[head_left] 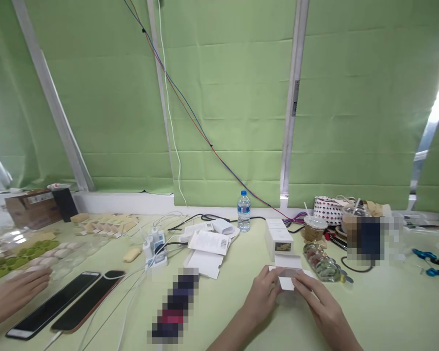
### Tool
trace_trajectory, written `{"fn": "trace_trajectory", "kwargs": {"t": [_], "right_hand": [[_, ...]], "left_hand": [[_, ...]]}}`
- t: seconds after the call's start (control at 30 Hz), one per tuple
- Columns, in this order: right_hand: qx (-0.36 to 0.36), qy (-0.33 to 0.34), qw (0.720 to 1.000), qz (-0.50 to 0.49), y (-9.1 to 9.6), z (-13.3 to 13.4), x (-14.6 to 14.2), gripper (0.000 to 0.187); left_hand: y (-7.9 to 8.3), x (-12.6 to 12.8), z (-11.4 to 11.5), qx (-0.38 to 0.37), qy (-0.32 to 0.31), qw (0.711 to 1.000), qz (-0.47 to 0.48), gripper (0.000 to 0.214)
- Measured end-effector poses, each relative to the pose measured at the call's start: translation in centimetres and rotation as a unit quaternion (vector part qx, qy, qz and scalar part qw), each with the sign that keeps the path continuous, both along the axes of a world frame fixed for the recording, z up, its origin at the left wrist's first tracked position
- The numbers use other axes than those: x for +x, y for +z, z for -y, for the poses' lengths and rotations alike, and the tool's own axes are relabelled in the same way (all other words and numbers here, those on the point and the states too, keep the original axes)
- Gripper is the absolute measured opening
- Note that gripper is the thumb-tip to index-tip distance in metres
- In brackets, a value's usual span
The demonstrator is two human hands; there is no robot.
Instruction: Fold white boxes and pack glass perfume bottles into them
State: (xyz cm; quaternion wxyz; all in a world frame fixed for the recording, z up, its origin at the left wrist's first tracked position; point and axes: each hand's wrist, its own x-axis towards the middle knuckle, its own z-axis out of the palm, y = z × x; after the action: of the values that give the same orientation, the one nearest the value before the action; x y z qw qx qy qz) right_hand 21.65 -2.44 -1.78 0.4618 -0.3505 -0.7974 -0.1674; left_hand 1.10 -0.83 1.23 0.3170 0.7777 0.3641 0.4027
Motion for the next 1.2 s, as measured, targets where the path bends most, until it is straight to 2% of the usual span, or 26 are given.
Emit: {"fn": "trace_trajectory", "kwargs": {"t": [0.17,0.3,0.37,0.47,0.57,0.63,0.83,1.0,1.2], "right_hand": [[0.011,0.007,0.999,0.052,-0.7,0.3,0.7,0.055],[-0.007,0.023,1.0,0.013,-0.2,0.3,0.6,0.051],[-0.034,0.031,0.999,-0.02,0.0,0.3,0.4,0.042],[-0.099,0.013,0.991,-0.087,0.4,0.3,0.0,0.028],[-0.166,-0.034,0.974,-0.152,1.2,0.3,-0.3,0.028],[-0.193,-0.042,0.967,-0.16,2.0,0.0,-0.4,0.03],[-0.269,0.031,0.962,-0.017,3.9,-1.2,0.0,0.03],[-0.227,-0.02,0.972,0.053,3.2,-2.1,0.6,0.025],[-0.152,-0.04,0.98,0.125,3.2,-2.1,0.6,0.027]], "left_hand": [[-0.2,0.1,0.1,0.032,0.01,0.998,-0.043,0.058],[-0.1,0.0,0.2,0.049,0.003,0.998,-0.035,0.037],[0.2,-0.1,0.3,0.054,-0.008,0.998,0.003,0.027],[0.5,0.1,0.5,0.045,-0.012,0.998,0.05,0.033],[0.7,0.4,0.5,0.017,0.012,0.998,0.058,0.037],[0.8,0.5,0.5,-0.001,0.023,0.998,0.058,0.035],[1.1,0.4,0.7,-0.012,0.025,0.999,0.034,0.023],[0.8,0.4,0.7,0.006,0.041,0.999,-0.007,0.02],[0.4,0.3,0.6,0.021,0.03,0.999,-0.014,0.023]]}}
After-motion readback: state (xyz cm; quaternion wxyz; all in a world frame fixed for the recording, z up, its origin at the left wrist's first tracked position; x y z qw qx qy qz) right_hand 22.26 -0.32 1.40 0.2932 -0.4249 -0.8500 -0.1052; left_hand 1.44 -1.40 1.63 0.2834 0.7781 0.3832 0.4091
